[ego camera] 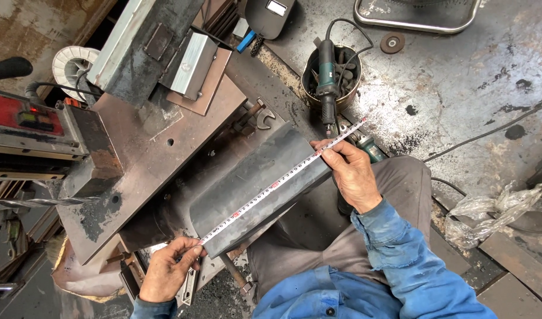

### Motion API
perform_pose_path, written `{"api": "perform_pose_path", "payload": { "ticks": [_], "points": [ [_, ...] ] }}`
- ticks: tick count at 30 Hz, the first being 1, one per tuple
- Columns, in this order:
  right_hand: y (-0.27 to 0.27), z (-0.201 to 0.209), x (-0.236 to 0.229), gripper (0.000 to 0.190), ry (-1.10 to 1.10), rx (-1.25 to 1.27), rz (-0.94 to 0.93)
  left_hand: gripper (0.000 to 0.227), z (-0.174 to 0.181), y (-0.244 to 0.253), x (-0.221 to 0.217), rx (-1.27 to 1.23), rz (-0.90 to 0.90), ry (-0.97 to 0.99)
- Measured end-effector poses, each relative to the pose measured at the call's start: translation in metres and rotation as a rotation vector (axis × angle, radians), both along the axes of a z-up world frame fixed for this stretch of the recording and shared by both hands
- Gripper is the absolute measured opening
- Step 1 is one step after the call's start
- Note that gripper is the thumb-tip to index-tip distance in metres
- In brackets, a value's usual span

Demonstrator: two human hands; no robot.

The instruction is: The recorder is measuring the length and curvature of a black rubber or plastic component using a tape measure and a square ruler.

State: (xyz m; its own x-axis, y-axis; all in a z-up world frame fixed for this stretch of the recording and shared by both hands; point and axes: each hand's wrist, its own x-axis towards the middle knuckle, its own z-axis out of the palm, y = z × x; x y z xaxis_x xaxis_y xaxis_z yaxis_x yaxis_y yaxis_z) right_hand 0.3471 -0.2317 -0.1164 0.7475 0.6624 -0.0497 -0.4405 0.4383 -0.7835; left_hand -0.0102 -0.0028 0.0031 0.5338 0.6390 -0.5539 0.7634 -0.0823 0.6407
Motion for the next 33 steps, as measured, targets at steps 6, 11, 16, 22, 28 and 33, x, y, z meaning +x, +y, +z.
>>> {"api": "perform_pose_path", "payload": {
  "ticks": [6, 11, 16, 22, 28, 33],
  "points": [
    [-0.001, 0.000, 0.001, 0.018, 0.004, -0.003, -0.005, 0.016, -0.010, 0.003, -0.006, 0.009, -0.028, -0.056],
    [-0.001, 0.002, 0.002, 0.016, -0.027, -0.027, -0.016, 0.016, -0.005, -0.002, 0.003, 0.053, -0.025, -0.072],
    [-0.007, 0.011, 0.003, 0.014, -0.091, -0.080, -0.008, 0.015, -0.003, -0.008, 0.004, 0.104, -0.097, -0.116],
    [-0.011, 0.059, -0.008, 0.024, -0.459, -0.561, -0.111, 0.018, -0.048, -0.045, -0.033, 0.080, 0.321, -0.438],
    [0.025, 0.119, -0.034, 0.021, -1.534, -0.582, -0.145, 0.023, -0.106, -0.127, -0.074, 0.047, 0.884, -0.685],
    [0.048, 0.122, -0.037, 0.020, -1.655, -0.597, -0.035, 0.018, -0.176, -0.178, -0.114, 0.079, 1.101, -0.959]
  ]
}}
